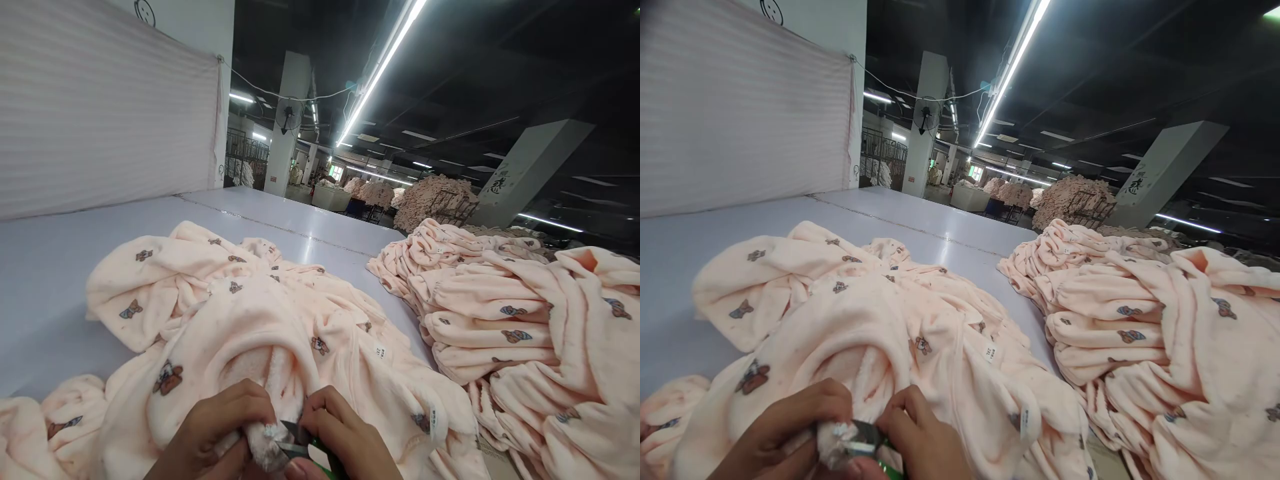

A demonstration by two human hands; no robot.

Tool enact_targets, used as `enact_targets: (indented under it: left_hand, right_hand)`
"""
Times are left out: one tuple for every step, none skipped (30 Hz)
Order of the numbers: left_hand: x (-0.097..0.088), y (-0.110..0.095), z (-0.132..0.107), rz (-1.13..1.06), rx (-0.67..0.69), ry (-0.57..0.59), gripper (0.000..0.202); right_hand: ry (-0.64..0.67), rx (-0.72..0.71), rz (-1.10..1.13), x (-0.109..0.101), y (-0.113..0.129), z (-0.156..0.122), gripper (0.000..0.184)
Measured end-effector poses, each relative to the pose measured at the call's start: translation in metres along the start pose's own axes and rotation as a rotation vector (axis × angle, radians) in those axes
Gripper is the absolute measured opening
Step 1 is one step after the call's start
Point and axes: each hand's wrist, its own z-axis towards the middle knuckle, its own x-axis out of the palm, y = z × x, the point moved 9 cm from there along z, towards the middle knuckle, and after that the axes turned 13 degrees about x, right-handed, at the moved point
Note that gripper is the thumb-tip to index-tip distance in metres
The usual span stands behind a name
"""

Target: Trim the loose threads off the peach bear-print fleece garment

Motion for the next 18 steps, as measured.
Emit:
enact_targets:
  left_hand:
    - [0.002, 0.001, -0.001, -0.016, -0.011, 0.017, 0.021]
    - [0.004, 0.002, -0.002, -0.023, -0.027, 0.039, 0.021]
    - [0.006, 0.003, -0.003, -0.023, -0.042, 0.058, 0.022]
    - [0.007, 0.005, -0.004, -0.022, -0.054, 0.071, 0.022]
    - [0.007, 0.005, -0.005, -0.02, -0.054, 0.079, 0.023]
    - [0.008, 0.005, -0.006, -0.018, -0.045, 0.086, 0.023]
    - [0.007, 0.005, -0.006, -0.014, -0.031, 0.087, 0.025]
    - [0.007, 0.004, -0.006, -0.006, -0.014, 0.09, 0.026]
    - [0.007, 0.004, -0.006, 0.006, -0.001, 0.099, 0.027]
    - [0.007, 0.003, -0.006, 0.022, 0.011, 0.109, 0.026]
    - [0.008, 0.002, -0.005, 0.042, 0.021, 0.123, 0.025]
    - [0.009, 0.001, -0.004, 0.059, 0.03, 0.139, 0.025]
    - [0.009, -0.001, -0.003, 0.075, 0.044, 0.152, 0.024]
    - [0.01, -0.002, -0.002, 0.083, 0.059, 0.165, 0.024]
    - [0.01, -0.004, -0.001, 0.088, 0.073, 0.168, 0.025]
    - [0.01, -0.005, -0.001, 0.09, 0.088, 0.171, 0.026]
    - [0.009, -0.007, 0.0, 0.09, 0.104, 0.16, 0.026]
    - [0.008, -0.006, -0.001, 0.091, 0.109, 0.151, 0.026]
  right_hand:
    - [0.065, -0.001, -0.018, 0.0, 0.003, 0.002, 0.049]
    - [0.125, -0.005, -0.03, 0.0, 0.006, 0.004, 0.05]
    - [0.172, -0.01, -0.035, -0.001, 0.01, 0.005, 0.049]
    - [0.213, -0.013, -0.036, -0.002, 0.015, 0.006, 0.046]
    - [0.246, -0.009, -0.04, -0.003, 0.018, 0.007, 0.041]
    - [0.275, 0.001, -0.052, -0.005, 0.021, 0.008, 0.035]
    - [0.303, 0.017, -0.077, -0.005, 0.024, 0.008, 0.029]
    - [0.327, 0.035, -0.11, -0.006, 0.025, 0.008, 0.023]
    - [0.349, 0.052, -0.143, -0.006, 0.026, 0.008, 0.019]
    - [0.366, 0.063, -0.167, -0.006, 0.027, 0.008, 0.017]
    - [0.375, 0.069, -0.179, -0.006, 0.027, 0.008, 0.016]
    - [0.384, 0.074, -0.176, -0.007, 0.028, 0.008, 0.015]
    - [0.392, 0.081, -0.156, -0.007, 0.028, 0.007, 0.015]
    - [0.4, 0.088, -0.125, -0.007, 0.028, 0.007, 0.014]
    - [0.409, 0.097, -0.087, -0.007, 0.028, 0.007, 0.014]
    - [0.416, 0.106, -0.042, -0.007, 0.027, 0.006, 0.014]
    - [0.422, 0.118, 0.01, -0.007, 0.026, 0.006, 0.016]
    - [0.419, 0.134, 0.067, -0.008, 0.024, 0.006, 0.019]
